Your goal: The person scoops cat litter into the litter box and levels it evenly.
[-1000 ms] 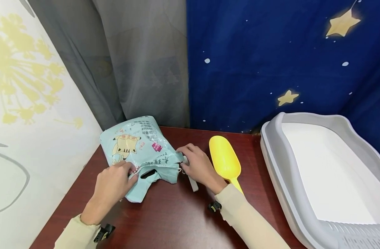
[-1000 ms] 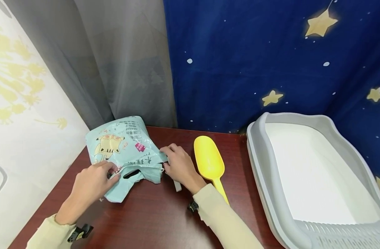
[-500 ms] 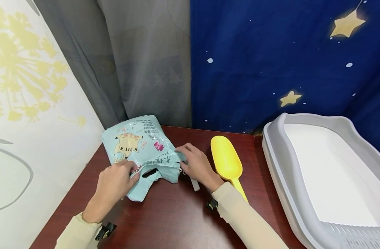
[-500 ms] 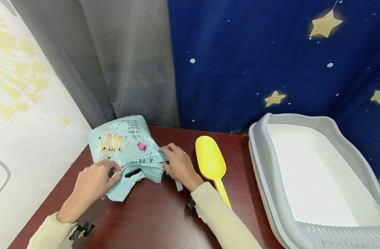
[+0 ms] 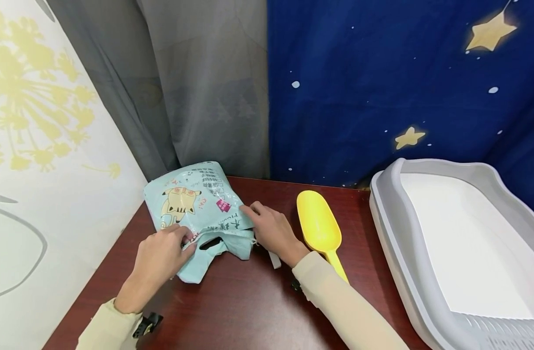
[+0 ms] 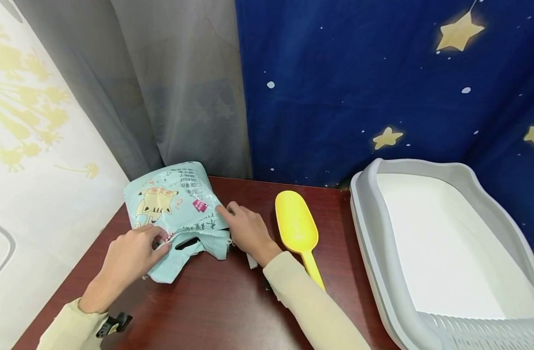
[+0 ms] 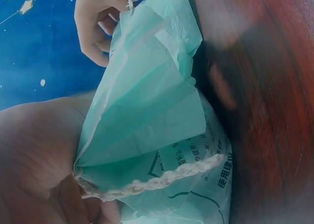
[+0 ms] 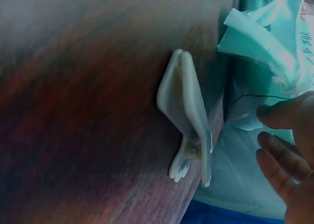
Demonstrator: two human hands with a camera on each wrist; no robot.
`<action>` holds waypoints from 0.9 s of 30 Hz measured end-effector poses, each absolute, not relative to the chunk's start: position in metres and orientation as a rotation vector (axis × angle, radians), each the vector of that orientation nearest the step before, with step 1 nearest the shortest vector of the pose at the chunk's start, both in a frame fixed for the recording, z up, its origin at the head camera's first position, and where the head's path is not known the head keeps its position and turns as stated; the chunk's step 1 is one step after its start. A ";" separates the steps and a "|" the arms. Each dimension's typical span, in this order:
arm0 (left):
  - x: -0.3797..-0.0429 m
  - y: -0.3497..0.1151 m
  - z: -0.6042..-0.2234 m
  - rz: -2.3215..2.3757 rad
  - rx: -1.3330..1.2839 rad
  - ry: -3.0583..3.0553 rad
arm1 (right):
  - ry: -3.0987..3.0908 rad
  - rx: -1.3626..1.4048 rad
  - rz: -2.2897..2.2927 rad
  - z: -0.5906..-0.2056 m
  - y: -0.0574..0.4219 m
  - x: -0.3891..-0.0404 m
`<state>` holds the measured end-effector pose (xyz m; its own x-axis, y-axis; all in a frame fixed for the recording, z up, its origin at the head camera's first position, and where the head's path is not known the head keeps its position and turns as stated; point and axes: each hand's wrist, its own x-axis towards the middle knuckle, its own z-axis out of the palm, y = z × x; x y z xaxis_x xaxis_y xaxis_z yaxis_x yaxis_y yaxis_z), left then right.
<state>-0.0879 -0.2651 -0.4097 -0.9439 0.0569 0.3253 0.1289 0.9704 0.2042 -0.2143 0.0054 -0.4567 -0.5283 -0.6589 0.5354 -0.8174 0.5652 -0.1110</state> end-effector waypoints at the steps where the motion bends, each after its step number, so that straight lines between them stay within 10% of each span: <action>1: -0.088 -0.265 -0.410 -0.321 -0.136 -2.798 | -2.346 1.194 0.477 -0.457 0.005 -0.214; 27: -0.087 -0.265 -0.408 -0.316 -0.146 -2.814 | -2.399 1.168 0.581 -0.444 -0.008 -0.211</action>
<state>-0.0871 -0.2650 -0.4081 -0.9484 0.0661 0.3102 0.1332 0.9706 0.2004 -0.2108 -0.0082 -0.4442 -0.5663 -0.6353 0.5250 -0.8051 0.5626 -0.1877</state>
